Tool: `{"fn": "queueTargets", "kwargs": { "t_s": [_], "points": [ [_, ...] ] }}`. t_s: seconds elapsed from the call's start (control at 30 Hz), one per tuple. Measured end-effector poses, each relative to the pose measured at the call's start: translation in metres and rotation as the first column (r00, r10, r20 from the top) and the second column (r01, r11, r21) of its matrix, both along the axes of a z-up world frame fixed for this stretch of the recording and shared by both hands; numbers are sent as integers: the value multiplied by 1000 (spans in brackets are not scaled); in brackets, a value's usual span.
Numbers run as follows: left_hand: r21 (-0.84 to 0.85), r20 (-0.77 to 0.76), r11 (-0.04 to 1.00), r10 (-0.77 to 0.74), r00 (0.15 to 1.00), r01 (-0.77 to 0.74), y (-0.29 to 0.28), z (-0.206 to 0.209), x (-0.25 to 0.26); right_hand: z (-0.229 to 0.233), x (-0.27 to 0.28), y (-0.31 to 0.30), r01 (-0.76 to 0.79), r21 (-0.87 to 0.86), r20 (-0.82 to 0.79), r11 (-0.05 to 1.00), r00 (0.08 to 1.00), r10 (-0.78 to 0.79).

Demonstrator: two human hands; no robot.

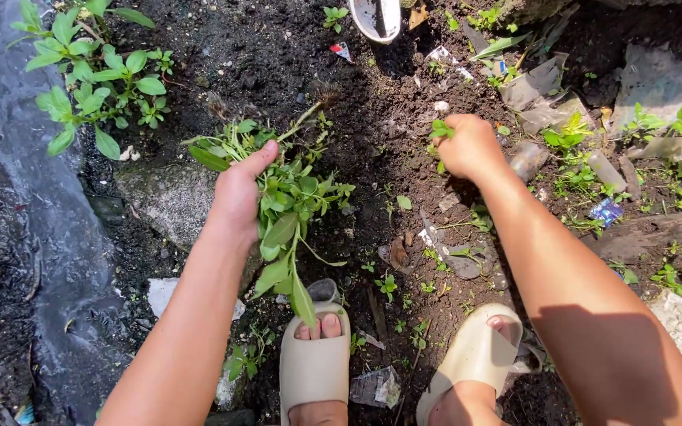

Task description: Pulling weeds from the ground and picking up litter in an outdoor area, placing them into a bag.

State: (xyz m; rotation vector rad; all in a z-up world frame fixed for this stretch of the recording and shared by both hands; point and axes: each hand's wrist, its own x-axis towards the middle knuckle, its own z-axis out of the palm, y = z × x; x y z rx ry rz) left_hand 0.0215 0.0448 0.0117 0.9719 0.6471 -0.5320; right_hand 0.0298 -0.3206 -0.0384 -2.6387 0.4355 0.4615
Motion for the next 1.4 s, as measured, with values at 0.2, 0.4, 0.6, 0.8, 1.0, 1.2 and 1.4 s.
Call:
{"fn": "queueTargets", "kwargs": {
  "t_s": [0.2,0.4,0.6,0.8,1.0,1.2,1.4],
  "points": [
    [-7,130,996,85,988,-84,34,36,14,34,21,1,135,435,-7,890,989,-147],
    [-22,191,979,204,960,-204,59,37,8,0,-18,123,-237,130,-250,963,932,263],
    [46,283,970,216,934,-238,83,45,-16,-1,-40,167,-565,-166,-235,808,818,524],
    [143,148,967,188,971,-209,99,33,-34,45,8,136,-370,-69,-314,926,890,332],
    [145,39,972,180,983,-183,89,14,-49,45,41,102,-296,51,-112,954,947,300],
    [180,24,980,80,996,-84,49,-38,-75,91,24,186,-224,372,140,901,973,185],
    [-182,-225,976,80,971,-123,20,-30,-80,85,-43,274,-556,152,330,817,808,488]
  ]
}}
